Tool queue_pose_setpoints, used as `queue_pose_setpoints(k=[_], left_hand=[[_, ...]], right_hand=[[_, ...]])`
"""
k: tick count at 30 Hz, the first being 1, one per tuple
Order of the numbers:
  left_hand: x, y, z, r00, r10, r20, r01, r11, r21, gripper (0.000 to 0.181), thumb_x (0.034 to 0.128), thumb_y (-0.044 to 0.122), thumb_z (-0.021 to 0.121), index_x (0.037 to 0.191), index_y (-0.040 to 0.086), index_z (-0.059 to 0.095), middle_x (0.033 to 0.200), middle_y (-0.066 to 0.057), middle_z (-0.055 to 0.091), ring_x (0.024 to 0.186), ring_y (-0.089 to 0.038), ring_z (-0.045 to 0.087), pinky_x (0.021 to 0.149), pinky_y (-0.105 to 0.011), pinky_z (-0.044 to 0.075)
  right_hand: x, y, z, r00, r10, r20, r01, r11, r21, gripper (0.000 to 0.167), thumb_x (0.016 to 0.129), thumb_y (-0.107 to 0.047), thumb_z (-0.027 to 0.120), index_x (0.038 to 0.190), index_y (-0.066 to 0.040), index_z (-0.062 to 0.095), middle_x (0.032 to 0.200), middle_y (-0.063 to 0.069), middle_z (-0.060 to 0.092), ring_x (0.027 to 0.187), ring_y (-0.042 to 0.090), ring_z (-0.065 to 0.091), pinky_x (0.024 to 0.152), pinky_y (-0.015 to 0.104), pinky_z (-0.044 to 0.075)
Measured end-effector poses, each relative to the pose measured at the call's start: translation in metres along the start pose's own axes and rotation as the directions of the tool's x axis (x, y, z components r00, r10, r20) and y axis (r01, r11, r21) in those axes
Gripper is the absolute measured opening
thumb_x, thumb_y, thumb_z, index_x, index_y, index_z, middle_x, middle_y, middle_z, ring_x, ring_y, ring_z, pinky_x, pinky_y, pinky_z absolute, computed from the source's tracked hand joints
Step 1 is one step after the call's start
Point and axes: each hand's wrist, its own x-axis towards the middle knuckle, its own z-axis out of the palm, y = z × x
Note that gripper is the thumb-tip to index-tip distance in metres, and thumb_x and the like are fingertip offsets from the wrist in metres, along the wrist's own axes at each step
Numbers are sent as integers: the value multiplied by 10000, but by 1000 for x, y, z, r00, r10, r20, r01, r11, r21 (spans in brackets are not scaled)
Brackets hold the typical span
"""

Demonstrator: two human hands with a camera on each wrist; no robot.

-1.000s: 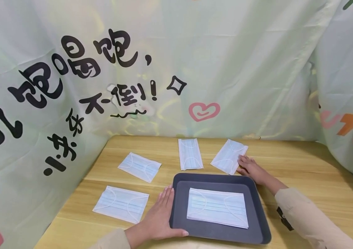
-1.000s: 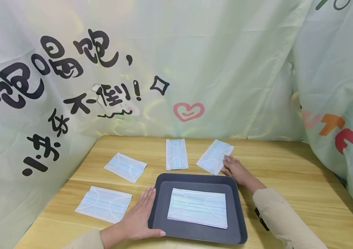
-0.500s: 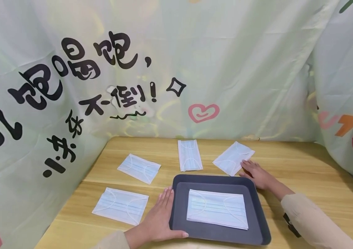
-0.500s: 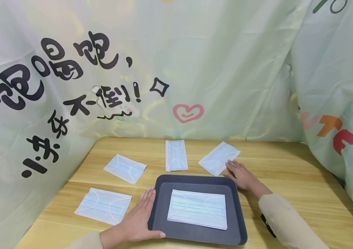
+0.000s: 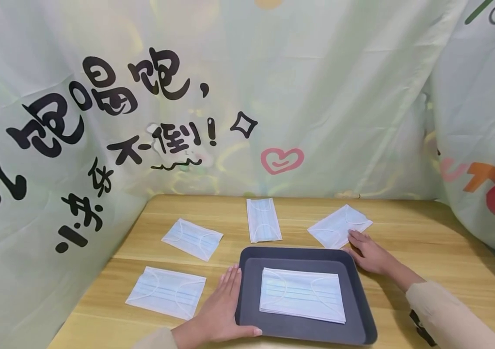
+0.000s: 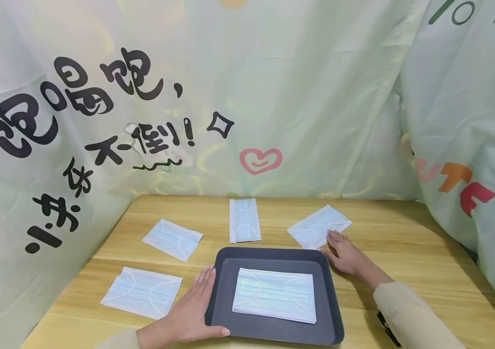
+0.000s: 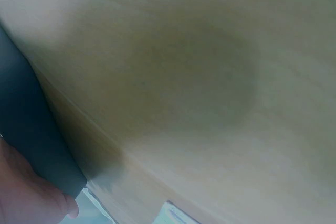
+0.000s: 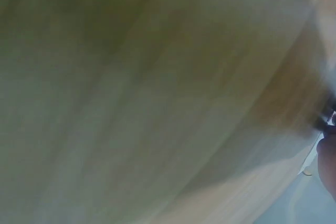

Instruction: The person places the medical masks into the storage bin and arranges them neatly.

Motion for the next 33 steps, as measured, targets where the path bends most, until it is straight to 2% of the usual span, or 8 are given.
queue_pose_setpoints(k=[5, 15, 17, 20, 23, 25, 29, 33], left_hand=[[0, 1, -1, 1000, -7, 9, 7, 1000, -11, 1225, 679, 804, 515, 1456, -61, 129, 1539, -235, 113, 1431, -359, 113, 1129, -490, 241], [-2, 2, -1, 1000, 0, -4, 0, 1000, -6, 1228, 679, 808, 508, 1448, -77, 142, 1531, -250, 126, 1424, -374, 130, 1128, -488, 240], [-2, 3, -2, 1000, 4, -9, -4, 1000, -3, 1225, 680, 801, 516, 1446, -81, 148, 1530, -251, 130, 1422, -376, 136, 1128, -489, 240], [-1, 3, -2, 1000, 8, -10, -8, 1000, 2, 1216, 685, 788, 527, 1445, -83, 149, 1528, -255, 134, 1420, -378, 140, 1127, -488, 244], [-1, 3, -3, 1000, 6, -3, -6, 1000, 0, 1205, 692, 771, 542, 1446, -81, 147, 1527, -256, 134, 1420, -379, 138, 1126, -489, 245], [-2, 3, -2, 1000, 1, 6, -1, 1000, -1, 1201, 694, 767, 545, 1448, -78, 145, 1527, -256, 134, 1420, -378, 137, 1124, -492, 247], [-2, 3, -2, 1000, -6, 18, 7, 1000, -9, 1205, 691, 769, 545, 1451, -72, 137, 1530, -251, 127, 1422, -375, 131, 1120, -501, 250], [-1, 2, -2, 1000, -3, 18, 3, 1000, -7, 1210, 692, 775, 538, 1453, -70, 126, 1534, -246, 116, 1425, -371, 120, 1121, -500, 248]], right_hand=[[-6, 2, 0, 1000, -4, 12, 4, 1000, -8, 514, 910, -199, 555, 1276, 148, 456, 1354, 342, 406, 1258, 518, 337, 1009, 619, 284], [-20, 2, 1, 998, -5, -62, 0, 997, -74, 509, 930, -233, 535, 1258, 152, 474, 1326, 351, 434, 1235, 519, 363, 1003, 577, 320], [-23, 3, 2, 996, -8, -84, 3, 998, -65, 515, 929, -230, 535, 1242, 175, 473, 1320, 363, 430, 1231, 533, 357, 1062, 544, 278], [-28, 4, 1, 995, 2, -96, -4, 1000, -22, 534, 932, -234, 531, 1244, 194, 456, 1336, 372, 404, 1241, 545, 335, 1185, 365, 88], [-32, 5, -1, 996, 7, -91, -8, 1000, -5, 541, 939, -250, 521, 1255, 183, 453, 1345, 367, 396, 1237, 539, 343, 1130, 158, -76], [-36, 6, -2, 997, 5, -79, -5, 1000, -7, 539, 947, -257, 508, 1262, 177, 450, 1347, 365, 395, 1231, 535, 348, 1056, 81, -132], [-42, 7, 1, 994, -20, -104, 16, 999, -35, 513, 951, -238, 499, 1258, 170, 461, 1329, 362, 419, 1220, 530, 368, 1028, 59, -146], [-46, 7, 4, 991, -9, -130, 3, 999, -49, 506, 956, -232, 487, 1260, 172, 458, 1328, 364, 420, 1230, 526, 363, 1133, 187, -110]])
